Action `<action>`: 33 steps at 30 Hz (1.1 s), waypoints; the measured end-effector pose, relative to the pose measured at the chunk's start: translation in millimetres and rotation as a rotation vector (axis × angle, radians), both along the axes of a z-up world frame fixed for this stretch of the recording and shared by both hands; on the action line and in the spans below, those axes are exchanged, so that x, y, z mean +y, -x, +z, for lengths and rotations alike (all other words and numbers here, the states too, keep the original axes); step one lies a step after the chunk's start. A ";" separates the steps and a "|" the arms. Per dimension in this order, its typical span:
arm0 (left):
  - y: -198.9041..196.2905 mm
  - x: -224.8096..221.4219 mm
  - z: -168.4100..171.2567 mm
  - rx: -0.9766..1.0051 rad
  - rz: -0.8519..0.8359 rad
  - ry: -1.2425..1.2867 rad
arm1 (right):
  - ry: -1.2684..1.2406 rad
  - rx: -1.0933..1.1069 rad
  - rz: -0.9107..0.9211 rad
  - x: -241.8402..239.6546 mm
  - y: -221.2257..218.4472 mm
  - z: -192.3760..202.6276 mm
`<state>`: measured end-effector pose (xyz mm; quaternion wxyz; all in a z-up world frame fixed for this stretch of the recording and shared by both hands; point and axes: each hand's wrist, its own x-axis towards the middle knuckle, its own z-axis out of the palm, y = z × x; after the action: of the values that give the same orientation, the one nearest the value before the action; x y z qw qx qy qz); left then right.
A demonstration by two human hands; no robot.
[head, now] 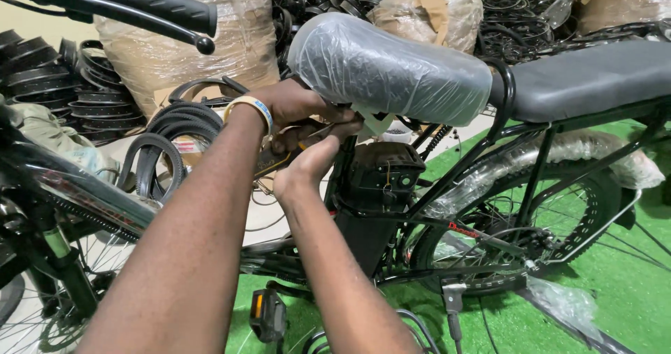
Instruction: Assembling and adjusting components of a bicycle using a screwdriver and pliers
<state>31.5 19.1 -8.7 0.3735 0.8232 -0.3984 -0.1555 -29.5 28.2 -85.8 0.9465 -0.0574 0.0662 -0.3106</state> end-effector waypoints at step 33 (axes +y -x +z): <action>-3.3 -12.3 -53.4 -0.197 -0.153 0.434 | 0.122 0.229 -0.162 9.3 14.4 6.4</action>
<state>34.8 6.8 -62.1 0.4882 0.7022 -0.5181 -0.0133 -43.9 37.5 -79.3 0.8994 -0.1443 0.1592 -0.3808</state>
